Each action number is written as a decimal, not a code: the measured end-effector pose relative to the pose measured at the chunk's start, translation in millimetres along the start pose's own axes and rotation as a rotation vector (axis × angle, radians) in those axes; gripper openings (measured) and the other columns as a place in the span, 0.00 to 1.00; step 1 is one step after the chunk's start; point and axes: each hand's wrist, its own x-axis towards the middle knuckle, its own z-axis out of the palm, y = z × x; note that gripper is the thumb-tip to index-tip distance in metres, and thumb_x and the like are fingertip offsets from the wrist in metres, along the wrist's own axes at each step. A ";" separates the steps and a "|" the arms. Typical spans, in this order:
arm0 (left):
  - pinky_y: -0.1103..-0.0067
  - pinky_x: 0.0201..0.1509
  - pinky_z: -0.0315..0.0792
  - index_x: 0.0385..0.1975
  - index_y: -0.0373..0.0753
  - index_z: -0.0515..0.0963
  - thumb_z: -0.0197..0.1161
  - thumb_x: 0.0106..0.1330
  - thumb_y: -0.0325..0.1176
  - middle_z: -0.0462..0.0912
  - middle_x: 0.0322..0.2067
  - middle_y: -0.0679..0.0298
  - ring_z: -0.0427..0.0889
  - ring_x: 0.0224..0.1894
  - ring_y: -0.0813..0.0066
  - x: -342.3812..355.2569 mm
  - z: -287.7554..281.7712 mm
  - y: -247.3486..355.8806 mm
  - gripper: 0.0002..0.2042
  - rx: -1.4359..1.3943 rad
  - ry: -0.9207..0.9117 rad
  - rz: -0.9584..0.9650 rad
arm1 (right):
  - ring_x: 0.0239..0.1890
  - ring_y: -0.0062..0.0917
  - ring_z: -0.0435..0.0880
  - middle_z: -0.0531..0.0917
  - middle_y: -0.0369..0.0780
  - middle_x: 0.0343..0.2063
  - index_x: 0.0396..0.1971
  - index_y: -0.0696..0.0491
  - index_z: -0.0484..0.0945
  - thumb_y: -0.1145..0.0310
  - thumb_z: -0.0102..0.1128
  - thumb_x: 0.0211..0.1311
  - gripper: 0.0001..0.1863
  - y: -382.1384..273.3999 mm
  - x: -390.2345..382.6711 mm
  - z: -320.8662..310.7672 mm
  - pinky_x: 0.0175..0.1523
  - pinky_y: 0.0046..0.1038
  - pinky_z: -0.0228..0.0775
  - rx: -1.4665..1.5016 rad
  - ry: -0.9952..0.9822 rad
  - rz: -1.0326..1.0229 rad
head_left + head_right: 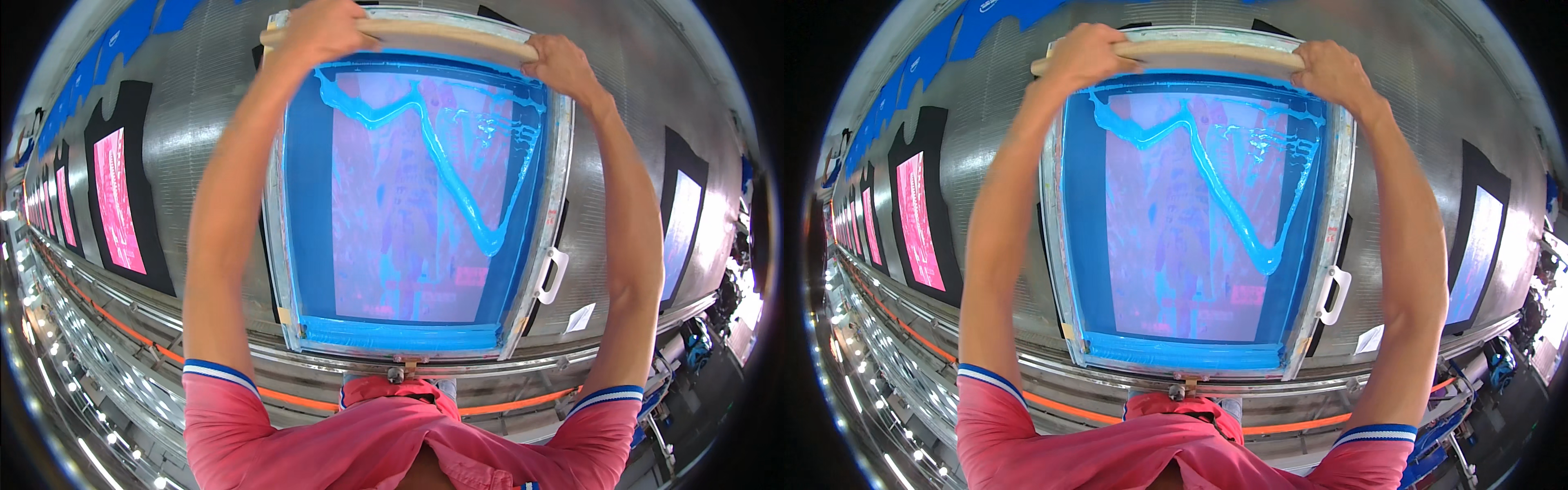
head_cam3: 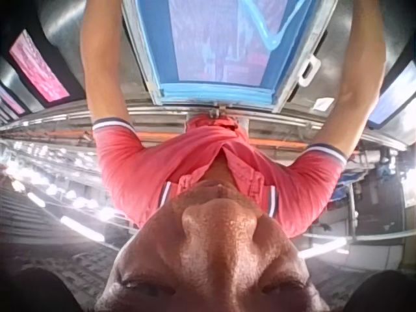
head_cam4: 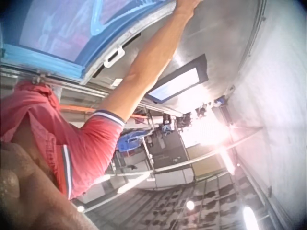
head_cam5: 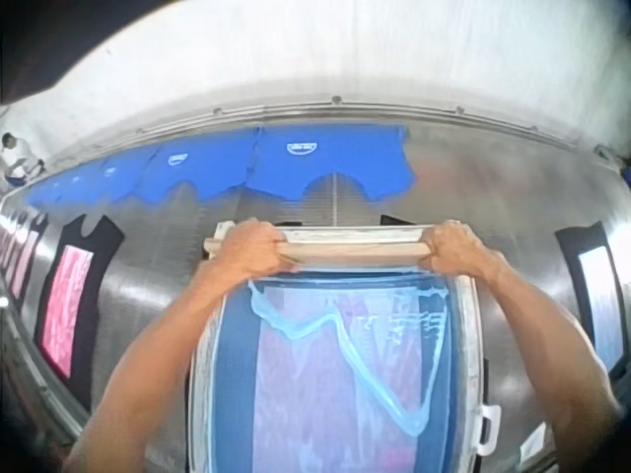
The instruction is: The person aligns a screen printing frame over a black t-shirt on a conveyor belt. They use a squeegee to pull blue ink across the screen mesh, transferring a design onto the fabric. The person repeats the squeegee stroke multiple times to ensure ink saturation and then lifts the frame to reveal the printed shirt.
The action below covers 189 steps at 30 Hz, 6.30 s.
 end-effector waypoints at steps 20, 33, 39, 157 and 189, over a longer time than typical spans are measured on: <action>0.64 0.42 0.81 0.48 0.54 0.86 0.58 0.51 0.29 0.89 0.42 0.67 0.87 0.39 0.58 -243.3 98.6 14.5 0.23 0.167 0.034 -0.078 | 0.41 0.42 0.85 0.82 0.39 0.38 0.38 0.49 0.83 0.73 0.58 0.49 0.14 -109.0 -221.2 86.5 0.44 0.43 0.79 0.008 0.132 0.067; 0.68 0.47 0.81 0.44 0.42 0.86 0.60 0.44 0.24 0.88 0.46 0.63 0.86 0.47 0.61 -528.4 172.8 75.0 0.22 0.001 0.196 0.053 | 0.40 0.40 0.81 0.79 0.42 0.32 0.31 0.55 0.80 0.78 0.62 0.39 0.13 -227.0 -489.1 147.2 0.46 0.41 0.75 0.162 0.128 0.023; 0.67 0.50 0.80 0.45 0.41 0.86 0.61 0.43 0.22 0.88 0.47 0.61 0.86 0.48 0.61 -538.6 171.8 77.3 0.24 0.013 0.144 0.000 | 0.40 0.41 0.81 0.79 0.43 0.33 0.29 0.56 0.80 0.78 0.61 0.40 0.11 -235.7 -500.0 147.9 0.48 0.42 0.75 0.157 0.171 0.024; 0.68 0.46 0.81 0.42 0.44 0.87 0.60 0.45 0.25 0.89 0.45 0.65 0.88 0.43 0.61 -457.7 147.2 66.3 0.21 0.013 0.118 0.022 | 0.39 0.35 0.84 0.83 0.40 0.37 0.43 0.55 0.83 0.76 0.59 0.48 0.18 -189.4 -421.4 122.9 0.45 0.38 0.79 0.148 0.045 -0.039; 0.52 0.65 0.67 0.39 0.42 0.85 0.63 0.48 0.25 0.88 0.43 0.60 0.84 0.53 0.62 -492.6 170.8 172.6 0.16 -0.129 0.052 -0.013 | 0.53 0.41 0.84 0.87 0.47 0.46 0.46 0.51 0.87 0.54 0.60 0.64 0.20 -22.7 -338.1 136.9 0.60 0.37 0.71 0.684 0.510 0.698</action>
